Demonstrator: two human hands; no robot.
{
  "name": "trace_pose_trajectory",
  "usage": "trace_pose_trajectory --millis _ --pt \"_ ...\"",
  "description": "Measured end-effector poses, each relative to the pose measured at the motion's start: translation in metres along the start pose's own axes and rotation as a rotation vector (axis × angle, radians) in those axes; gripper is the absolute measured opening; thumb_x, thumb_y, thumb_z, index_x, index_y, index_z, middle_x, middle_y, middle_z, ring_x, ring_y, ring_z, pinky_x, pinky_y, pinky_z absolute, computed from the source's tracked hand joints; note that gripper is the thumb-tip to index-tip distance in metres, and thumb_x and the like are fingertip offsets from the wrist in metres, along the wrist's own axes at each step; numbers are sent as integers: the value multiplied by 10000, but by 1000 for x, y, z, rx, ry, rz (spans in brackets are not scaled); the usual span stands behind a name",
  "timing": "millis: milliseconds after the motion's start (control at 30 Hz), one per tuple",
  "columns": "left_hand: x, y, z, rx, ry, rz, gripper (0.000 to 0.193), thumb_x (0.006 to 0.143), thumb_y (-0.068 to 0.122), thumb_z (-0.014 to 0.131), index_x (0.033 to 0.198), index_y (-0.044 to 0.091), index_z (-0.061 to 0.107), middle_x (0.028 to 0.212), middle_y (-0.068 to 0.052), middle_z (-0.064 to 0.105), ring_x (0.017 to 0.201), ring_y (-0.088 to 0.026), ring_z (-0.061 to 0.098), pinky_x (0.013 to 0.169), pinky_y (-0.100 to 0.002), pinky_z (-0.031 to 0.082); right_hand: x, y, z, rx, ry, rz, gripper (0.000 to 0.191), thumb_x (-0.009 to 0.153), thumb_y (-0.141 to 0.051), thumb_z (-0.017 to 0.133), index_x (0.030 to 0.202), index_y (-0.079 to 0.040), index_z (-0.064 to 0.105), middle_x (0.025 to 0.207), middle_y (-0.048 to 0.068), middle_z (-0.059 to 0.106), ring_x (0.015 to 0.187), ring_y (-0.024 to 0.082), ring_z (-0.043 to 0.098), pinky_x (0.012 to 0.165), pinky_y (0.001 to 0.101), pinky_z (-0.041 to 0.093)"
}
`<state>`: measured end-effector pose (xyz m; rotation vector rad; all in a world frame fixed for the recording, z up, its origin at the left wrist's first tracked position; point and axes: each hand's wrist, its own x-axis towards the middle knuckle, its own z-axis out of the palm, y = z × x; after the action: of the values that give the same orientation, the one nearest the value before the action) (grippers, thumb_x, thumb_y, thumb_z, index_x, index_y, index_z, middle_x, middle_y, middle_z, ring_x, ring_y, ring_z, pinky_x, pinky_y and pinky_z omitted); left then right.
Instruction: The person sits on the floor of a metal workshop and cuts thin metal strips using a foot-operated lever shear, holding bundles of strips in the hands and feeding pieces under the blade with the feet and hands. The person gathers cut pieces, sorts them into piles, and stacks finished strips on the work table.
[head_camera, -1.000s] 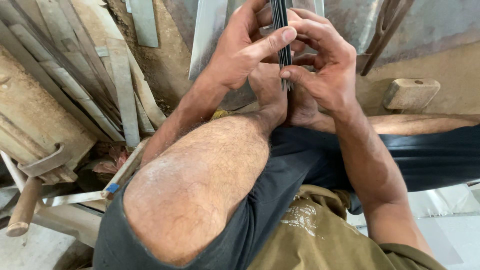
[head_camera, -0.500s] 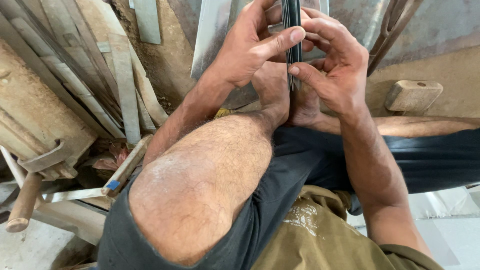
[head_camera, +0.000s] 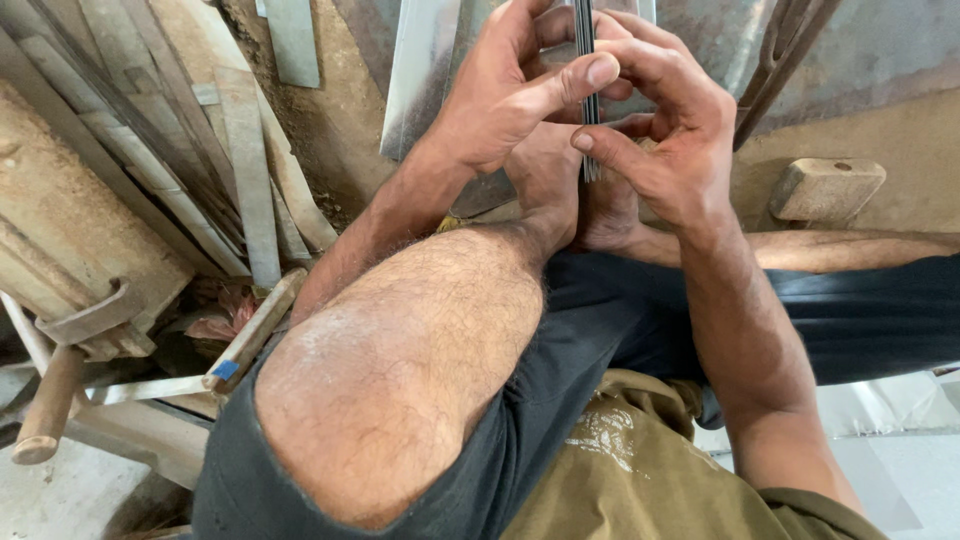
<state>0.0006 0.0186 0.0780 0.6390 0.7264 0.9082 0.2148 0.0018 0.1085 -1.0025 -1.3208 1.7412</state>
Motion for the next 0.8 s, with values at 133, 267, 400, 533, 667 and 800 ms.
trace_pose_trajectory --millis 133,267,400,533,667,800 --pt "-3 1 -2 10 -5 3 407 1094 137 782 1380 -13 533 1217 -138 708 1078 -218 763 974 -337 678 0 1 3 10 -9 -8 528 1048 36 831 1489 -15 545 1618 127 451 1393 180 534 1015 282 630" --pt "-6 2 -4 46 -20 14 384 1108 135 774 1377 -12 543 1215 -133 713 1076 -213 769 980 -334 686 -1 1 5 17 -10 3 527 1051 35 824 1496 -7 545 1627 131 452 1413 186 519 1030 273 655" --pt "-9 1 -5 38 -26 20 360 1118 125 766 1364 -16 546 1212 -131 714 1078 -211 767 989 -339 690 -2 2 7 28 0 26 543 1023 24 809 1499 -3 549 1609 143 453 1435 205 534 996 281 630" --pt "-12 0 -5 28 -14 -1 366 1110 114 766 1371 -20 547 1219 -134 709 1075 -216 770 977 -343 690 -4 3 9 46 -19 9 515 1048 31 810 1491 0 549 1620 131 452 1418 194 523 1011 272 651" --pt "-16 -2 -6 11 -13 -13 416 1107 97 767 1428 -14 527 1234 -141 703 1080 -220 769 975 -345 690 -8 4 11 59 -13 29 516 1050 27 821 1487 10 548 1625 133 452 1407 195 519 1020 274 657" --pt "-17 -4 -6 -20 -21 -25 456 1105 80 764 1463 -11 496 1255 -150 699 1088 -231 775 983 -352 691 -10 4 11 77 -11 29 537 1046 12 830 1497 9 540 1625 135 453 1430 211 515 1029 285 659"
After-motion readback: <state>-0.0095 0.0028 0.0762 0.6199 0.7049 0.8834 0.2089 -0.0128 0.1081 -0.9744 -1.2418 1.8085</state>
